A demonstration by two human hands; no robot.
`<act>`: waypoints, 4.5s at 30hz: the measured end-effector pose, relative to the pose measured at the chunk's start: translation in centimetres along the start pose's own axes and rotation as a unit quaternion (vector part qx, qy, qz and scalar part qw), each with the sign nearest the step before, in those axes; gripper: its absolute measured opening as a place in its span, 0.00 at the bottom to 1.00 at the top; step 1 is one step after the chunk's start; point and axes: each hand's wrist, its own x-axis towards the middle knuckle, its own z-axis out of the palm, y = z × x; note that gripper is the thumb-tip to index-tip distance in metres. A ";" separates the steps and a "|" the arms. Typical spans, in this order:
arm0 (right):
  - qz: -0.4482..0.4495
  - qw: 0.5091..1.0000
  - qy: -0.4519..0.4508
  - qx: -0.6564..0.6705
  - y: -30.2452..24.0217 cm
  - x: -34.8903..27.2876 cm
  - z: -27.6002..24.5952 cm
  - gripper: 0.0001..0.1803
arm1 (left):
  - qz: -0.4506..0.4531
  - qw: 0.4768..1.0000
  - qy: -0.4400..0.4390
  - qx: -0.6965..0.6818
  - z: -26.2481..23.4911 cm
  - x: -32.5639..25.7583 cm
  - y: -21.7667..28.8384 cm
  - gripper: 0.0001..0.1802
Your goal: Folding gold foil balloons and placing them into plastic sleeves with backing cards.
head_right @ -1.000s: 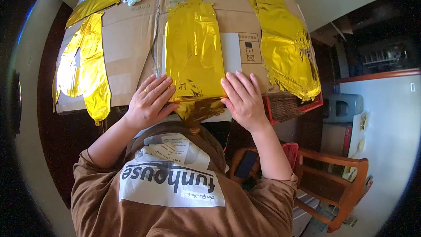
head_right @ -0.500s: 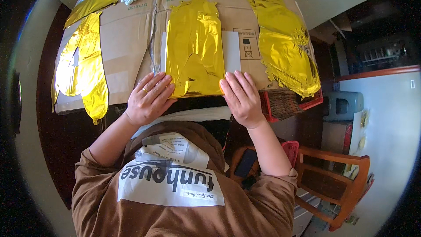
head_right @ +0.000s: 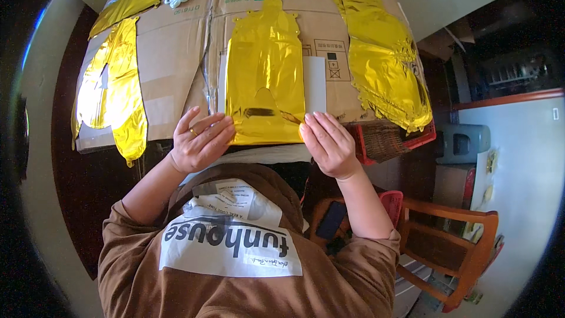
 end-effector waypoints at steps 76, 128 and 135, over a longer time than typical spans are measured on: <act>0.256 0.931 -0.258 0.033 1.2 8.6 4.1 0.43 | 0.015 0.957 -0.270 -0.109 9.9 15.2 -7.7 0.40; 0.429 0.860 -0.181 0.208 15.0 12.9 2.7 0.29 | -0.195 0.956 -0.220 -0.026 7.1 11.1 -3.9 0.52; 0.380 0.814 -0.387 0.206 20.1 16.6 4.7 0.20 | -0.185 0.962 -0.202 -0.016 7.2 10.8 -3.9 0.53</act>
